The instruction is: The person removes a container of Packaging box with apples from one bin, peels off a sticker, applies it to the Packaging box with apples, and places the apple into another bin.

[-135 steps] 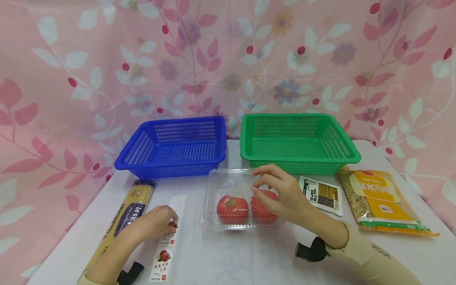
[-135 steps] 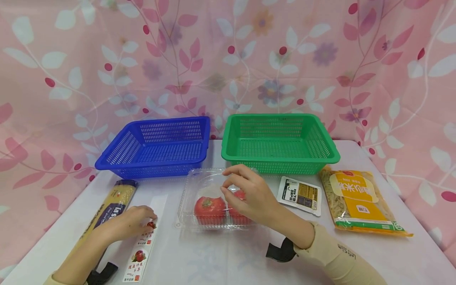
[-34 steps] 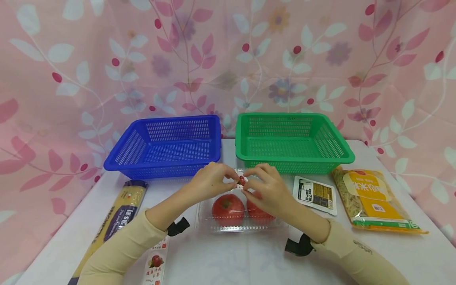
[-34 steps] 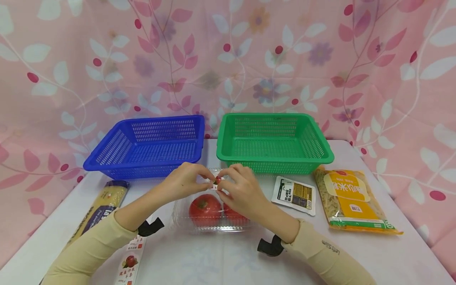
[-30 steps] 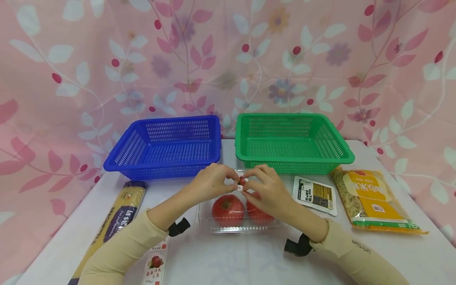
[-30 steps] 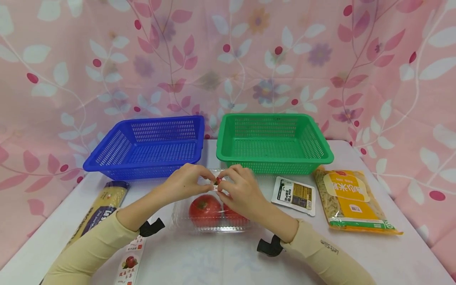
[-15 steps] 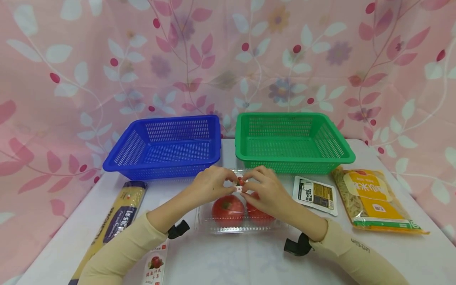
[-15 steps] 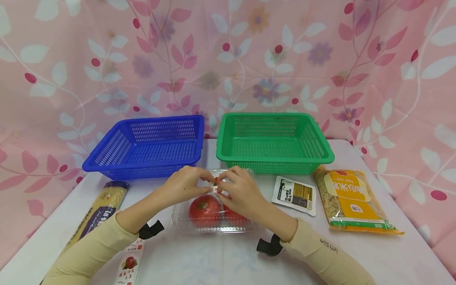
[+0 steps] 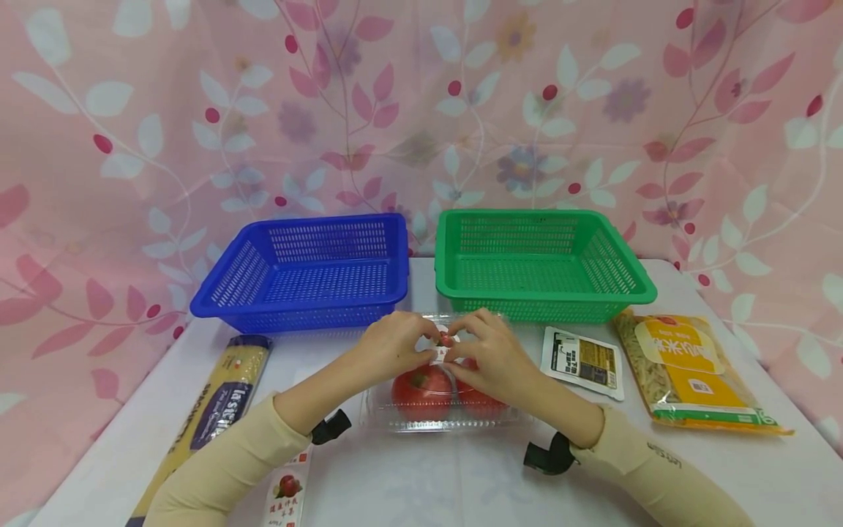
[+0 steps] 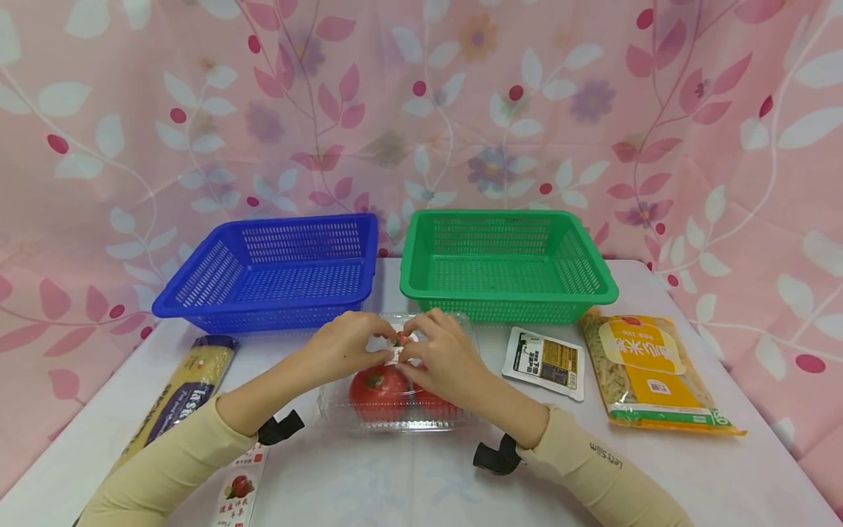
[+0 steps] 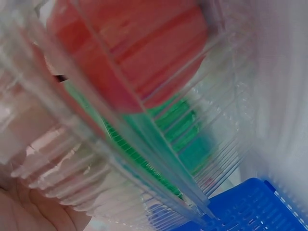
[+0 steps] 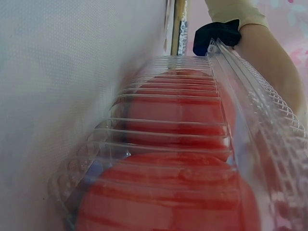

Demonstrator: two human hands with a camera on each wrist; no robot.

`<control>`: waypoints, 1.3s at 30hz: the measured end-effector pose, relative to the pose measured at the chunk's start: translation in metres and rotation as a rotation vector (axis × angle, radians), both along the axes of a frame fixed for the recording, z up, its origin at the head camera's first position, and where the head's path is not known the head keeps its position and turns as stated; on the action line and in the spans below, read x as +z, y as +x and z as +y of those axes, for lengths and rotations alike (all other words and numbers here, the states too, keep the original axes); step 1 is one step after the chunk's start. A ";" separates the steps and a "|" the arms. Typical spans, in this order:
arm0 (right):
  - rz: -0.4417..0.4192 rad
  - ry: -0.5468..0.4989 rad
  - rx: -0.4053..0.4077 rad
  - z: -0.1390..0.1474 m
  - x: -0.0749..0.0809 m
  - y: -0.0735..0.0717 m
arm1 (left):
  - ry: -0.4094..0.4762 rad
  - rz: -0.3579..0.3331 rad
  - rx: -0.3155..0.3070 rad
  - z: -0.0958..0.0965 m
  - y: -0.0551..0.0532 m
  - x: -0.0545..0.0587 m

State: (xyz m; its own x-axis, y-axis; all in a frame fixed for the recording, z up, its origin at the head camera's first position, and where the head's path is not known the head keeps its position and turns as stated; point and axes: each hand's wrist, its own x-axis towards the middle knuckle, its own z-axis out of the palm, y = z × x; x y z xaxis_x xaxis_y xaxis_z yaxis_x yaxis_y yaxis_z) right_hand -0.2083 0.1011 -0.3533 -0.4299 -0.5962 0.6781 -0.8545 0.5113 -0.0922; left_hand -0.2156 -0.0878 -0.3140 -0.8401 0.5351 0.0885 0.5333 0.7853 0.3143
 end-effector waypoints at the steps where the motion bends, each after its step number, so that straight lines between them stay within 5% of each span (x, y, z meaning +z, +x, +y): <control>1: -0.003 0.002 -0.004 0.000 0.000 0.000 | 0.001 0.001 -0.002 0.000 0.000 0.000; 26: -0.024 0.039 -0.014 0.003 -0.001 0.001 | -0.089 0.060 0.002 0.000 0.002 0.001; 39: -0.056 0.040 0.020 0.003 -0.004 0.000 | -0.163 0.138 -0.077 0.002 0.001 -0.003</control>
